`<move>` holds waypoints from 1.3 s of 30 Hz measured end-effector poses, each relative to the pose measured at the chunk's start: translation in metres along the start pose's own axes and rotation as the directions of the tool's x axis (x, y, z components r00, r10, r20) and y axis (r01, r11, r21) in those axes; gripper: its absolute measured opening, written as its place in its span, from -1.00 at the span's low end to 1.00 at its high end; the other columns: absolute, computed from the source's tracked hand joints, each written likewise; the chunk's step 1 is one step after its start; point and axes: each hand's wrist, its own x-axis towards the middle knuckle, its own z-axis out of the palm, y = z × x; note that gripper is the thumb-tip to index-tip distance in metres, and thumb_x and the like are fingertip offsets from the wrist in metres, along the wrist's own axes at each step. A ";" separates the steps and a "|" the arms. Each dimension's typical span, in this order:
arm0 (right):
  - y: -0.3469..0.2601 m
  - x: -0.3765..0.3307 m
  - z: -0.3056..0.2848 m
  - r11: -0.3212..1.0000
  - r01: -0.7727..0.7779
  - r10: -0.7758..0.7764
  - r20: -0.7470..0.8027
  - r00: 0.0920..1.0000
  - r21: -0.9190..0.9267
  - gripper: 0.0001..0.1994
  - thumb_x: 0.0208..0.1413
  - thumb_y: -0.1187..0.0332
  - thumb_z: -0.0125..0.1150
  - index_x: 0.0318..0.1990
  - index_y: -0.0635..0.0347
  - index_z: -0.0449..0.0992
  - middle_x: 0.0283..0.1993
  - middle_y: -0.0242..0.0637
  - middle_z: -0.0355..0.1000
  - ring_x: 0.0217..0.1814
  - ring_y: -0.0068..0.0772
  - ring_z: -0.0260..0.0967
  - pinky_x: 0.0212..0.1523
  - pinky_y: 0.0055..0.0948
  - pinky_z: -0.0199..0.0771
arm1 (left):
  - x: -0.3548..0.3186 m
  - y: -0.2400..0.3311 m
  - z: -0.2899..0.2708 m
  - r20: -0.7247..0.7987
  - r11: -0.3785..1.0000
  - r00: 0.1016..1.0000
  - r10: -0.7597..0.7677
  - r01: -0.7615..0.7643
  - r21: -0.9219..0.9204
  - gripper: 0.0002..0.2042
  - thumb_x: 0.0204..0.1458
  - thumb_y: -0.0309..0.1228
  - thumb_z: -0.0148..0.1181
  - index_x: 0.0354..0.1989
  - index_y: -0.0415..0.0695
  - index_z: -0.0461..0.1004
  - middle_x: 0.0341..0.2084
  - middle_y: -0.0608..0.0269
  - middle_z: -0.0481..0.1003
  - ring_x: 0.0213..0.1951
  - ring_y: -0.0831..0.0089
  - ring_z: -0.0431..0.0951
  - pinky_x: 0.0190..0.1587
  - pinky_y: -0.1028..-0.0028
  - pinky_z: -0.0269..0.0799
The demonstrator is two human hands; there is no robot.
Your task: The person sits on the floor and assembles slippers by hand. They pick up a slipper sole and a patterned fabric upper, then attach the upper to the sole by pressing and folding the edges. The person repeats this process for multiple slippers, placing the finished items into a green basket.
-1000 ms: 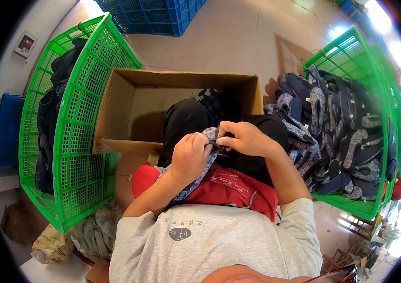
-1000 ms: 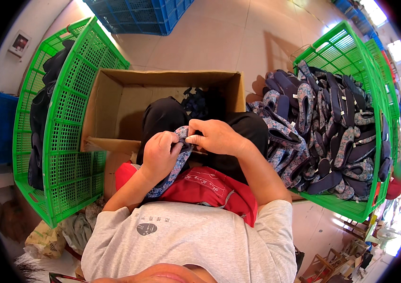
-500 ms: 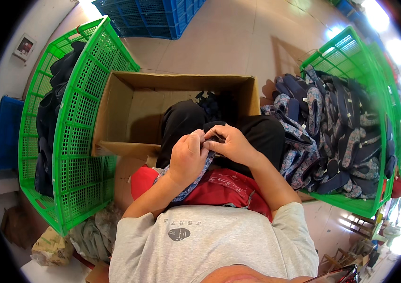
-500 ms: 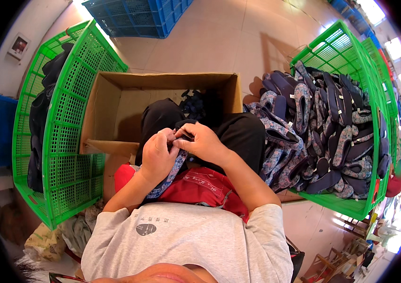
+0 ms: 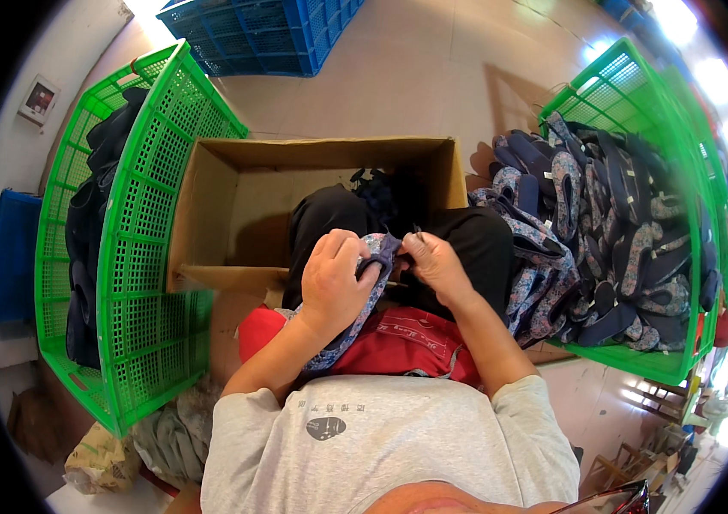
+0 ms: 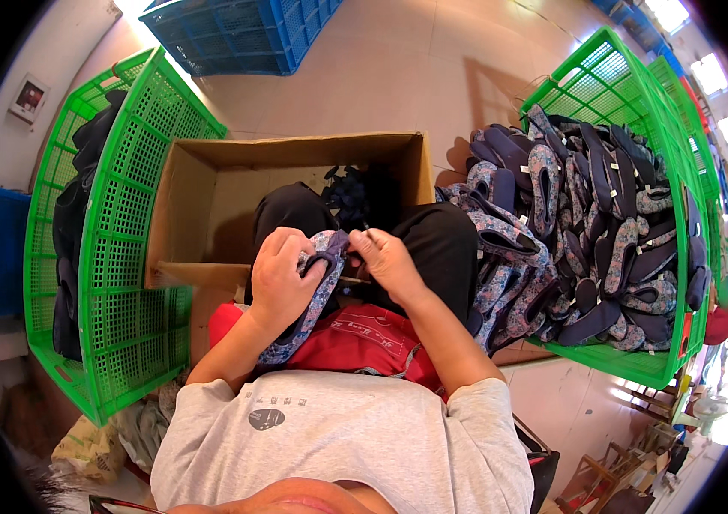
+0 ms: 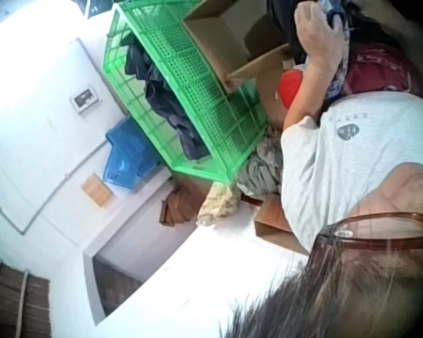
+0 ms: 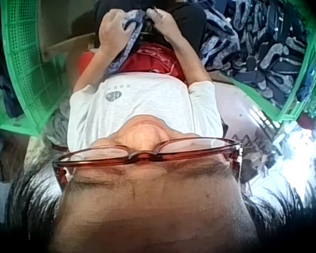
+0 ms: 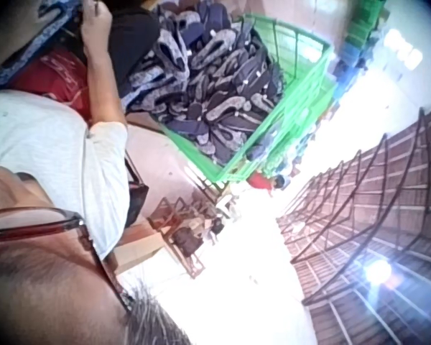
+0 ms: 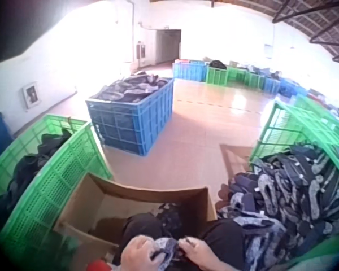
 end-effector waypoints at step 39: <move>0.020 0.004 0.007 0.855 0.210 -0.207 -0.060 0.977 0.474 -0.94 0.30 0.40 0.13 -0.18 0.08 0.37 -0.34 -0.38 0.44 -0.56 -0.72 0.10 -0.61 -0.71 0.02 | 0.028 -0.019 -0.016 0.211 0.974 0.977 0.027 0.022 -0.226 -0.86 -0.05 -0.57 0.28 -0.27 -0.21 0.58 -0.28 0.14 0.55 -0.19 0.18 0.56 -0.08 0.34 0.47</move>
